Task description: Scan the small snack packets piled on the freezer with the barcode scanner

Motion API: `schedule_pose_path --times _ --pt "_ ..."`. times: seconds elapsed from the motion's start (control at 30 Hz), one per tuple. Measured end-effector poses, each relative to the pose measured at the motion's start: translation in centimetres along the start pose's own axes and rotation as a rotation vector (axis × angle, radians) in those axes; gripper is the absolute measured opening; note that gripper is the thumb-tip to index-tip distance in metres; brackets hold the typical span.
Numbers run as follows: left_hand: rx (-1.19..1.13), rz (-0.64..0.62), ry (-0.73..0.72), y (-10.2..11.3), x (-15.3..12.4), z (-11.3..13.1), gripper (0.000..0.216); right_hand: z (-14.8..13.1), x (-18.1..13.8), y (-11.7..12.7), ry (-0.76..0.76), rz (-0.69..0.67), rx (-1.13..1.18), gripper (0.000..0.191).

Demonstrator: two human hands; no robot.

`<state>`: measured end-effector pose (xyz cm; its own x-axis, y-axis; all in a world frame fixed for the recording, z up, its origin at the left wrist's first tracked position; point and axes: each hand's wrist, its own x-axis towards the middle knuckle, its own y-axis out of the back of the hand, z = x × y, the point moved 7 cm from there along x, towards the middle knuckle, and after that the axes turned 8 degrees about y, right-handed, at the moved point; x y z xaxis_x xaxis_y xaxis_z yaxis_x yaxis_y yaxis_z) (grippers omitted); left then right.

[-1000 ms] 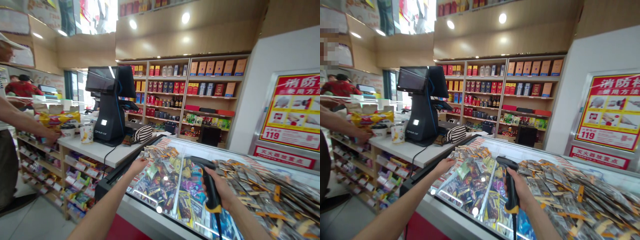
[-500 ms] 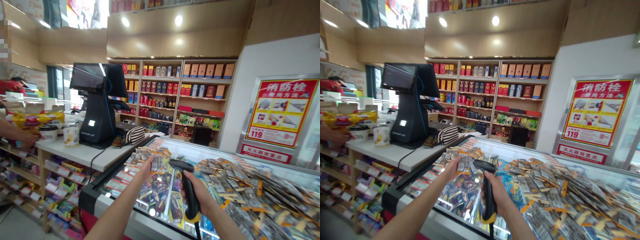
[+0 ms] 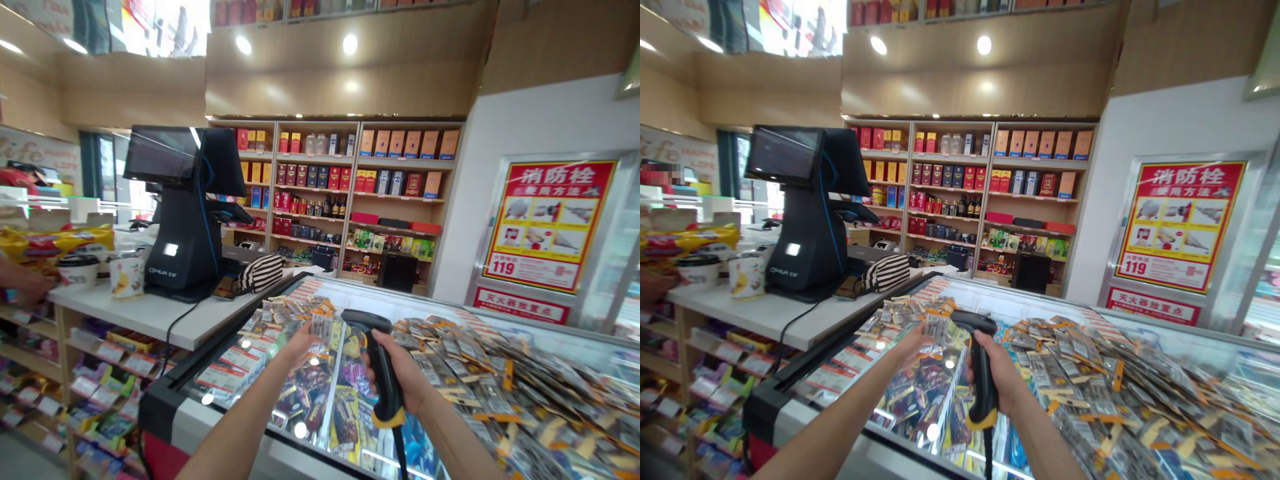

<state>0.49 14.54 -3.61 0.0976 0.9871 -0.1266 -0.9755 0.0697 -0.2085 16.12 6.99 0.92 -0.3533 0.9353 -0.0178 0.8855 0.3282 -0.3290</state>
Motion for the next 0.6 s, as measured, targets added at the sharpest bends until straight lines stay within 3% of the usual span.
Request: schedule_pose_path --times 0.17,0.4,0.5,0.6 --pt "-0.012 -0.048 -0.007 -0.6 1.1 -0.6 0.047 -0.3 -0.1 0.2 -0.050 -0.014 0.044 0.028" --pt "-0.005 -0.009 -0.029 -0.2 1.9 -0.6 0.044 -0.9 0.0 0.3 -0.039 0.026 0.022 0.031" --pt "0.001 0.027 -0.008 -0.2 2.2 -0.9 0.038 -2.1 0.3 2.1 0.002 0.102 -0.056 0.034" --pt "0.011 0.081 0.015 -0.8 2.9 -1.5 0.034 -4.0 0.6 5.8 0.113 0.241 -0.109 0.030"
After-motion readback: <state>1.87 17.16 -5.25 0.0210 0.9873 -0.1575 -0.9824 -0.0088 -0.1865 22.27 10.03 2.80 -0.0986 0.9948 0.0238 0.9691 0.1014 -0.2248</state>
